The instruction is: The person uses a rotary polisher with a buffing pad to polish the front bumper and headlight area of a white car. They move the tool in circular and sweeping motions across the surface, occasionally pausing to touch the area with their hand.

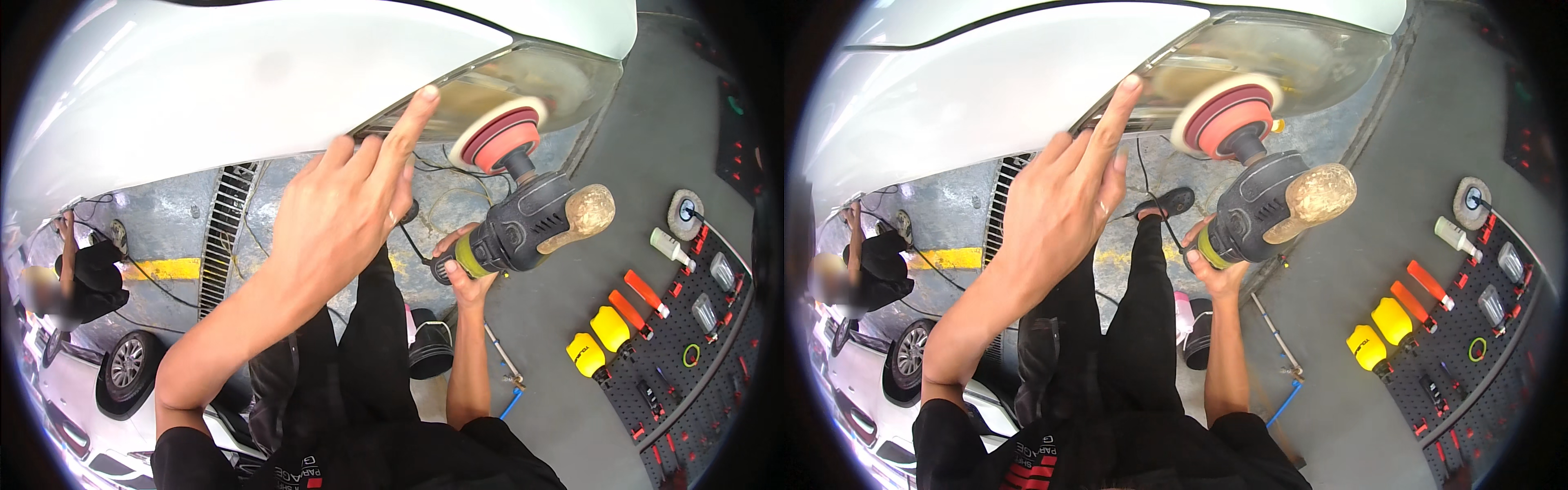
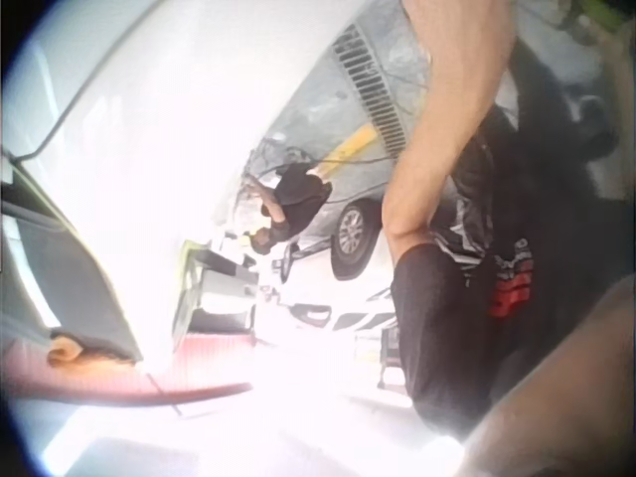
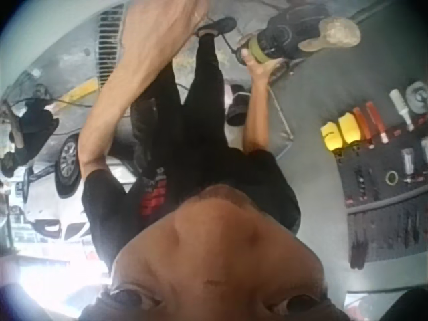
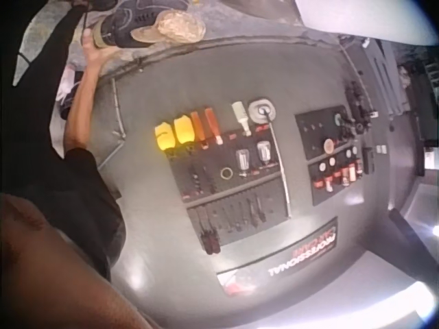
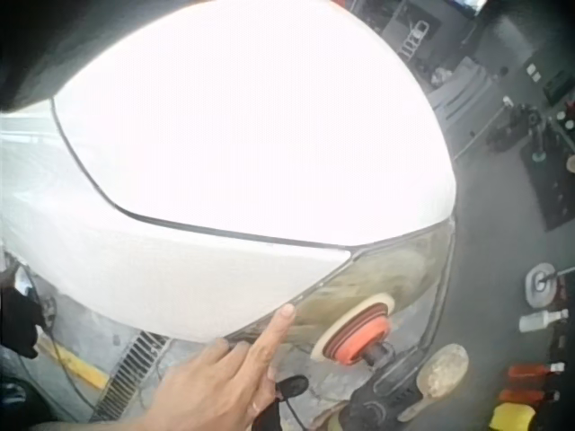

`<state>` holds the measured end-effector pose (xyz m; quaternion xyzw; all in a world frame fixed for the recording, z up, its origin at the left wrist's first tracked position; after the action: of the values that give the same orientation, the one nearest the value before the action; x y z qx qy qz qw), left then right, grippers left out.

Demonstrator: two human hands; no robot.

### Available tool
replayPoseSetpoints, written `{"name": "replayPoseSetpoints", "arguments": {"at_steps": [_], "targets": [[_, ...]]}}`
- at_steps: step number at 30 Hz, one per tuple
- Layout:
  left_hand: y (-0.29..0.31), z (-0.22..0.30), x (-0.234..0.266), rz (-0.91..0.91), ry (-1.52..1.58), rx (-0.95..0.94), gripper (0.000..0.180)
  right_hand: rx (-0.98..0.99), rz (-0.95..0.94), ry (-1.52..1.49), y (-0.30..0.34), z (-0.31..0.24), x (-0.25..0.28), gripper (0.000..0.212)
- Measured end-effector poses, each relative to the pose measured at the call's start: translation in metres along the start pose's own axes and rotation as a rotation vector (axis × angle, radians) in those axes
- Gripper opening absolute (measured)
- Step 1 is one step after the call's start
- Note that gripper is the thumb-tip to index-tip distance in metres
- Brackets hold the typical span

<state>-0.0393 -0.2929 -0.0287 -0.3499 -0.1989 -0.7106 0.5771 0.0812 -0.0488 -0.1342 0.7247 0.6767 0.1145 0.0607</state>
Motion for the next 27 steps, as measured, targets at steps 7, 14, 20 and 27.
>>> {"name": "replayPoseSetpoints", "arguments": {"at_steps": [7,14,20,27], "targets": [[0.012,-0.011,-0.002,-0.035,-0.114,-0.021,0.087,-0.008,0.038,-0.117,0.002,0.012,-0.005,0.057],[-0.011,0.002,0.002,0.006,-0.070,-0.073,0.083,0.016,0.026,-0.133,-0.001,0.012,-0.010,0.059],[0.006,-0.009,0.009,-0.101,-0.114,-0.002,0.082,0.028,0.013,-0.115,0.005,0.020,-0.010,0.061],[-0.018,0.007,0.012,-0.087,-0.131,-0.063,0.081,0.033,0.026,-0.165,0.006,0.025,-0.026,0.061]]}}
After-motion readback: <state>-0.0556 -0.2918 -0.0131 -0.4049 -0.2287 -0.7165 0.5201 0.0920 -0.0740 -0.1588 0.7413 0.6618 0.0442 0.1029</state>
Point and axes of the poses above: each hand's wrist, its own y-axis away from the middle knuckle, its own x-axis out of the back of the hand, z = x × y, the point moved 7 cm from there along -y, towards the middle knuckle, and after that the axes turned 7 degrees about y, right-handed, at the moved point
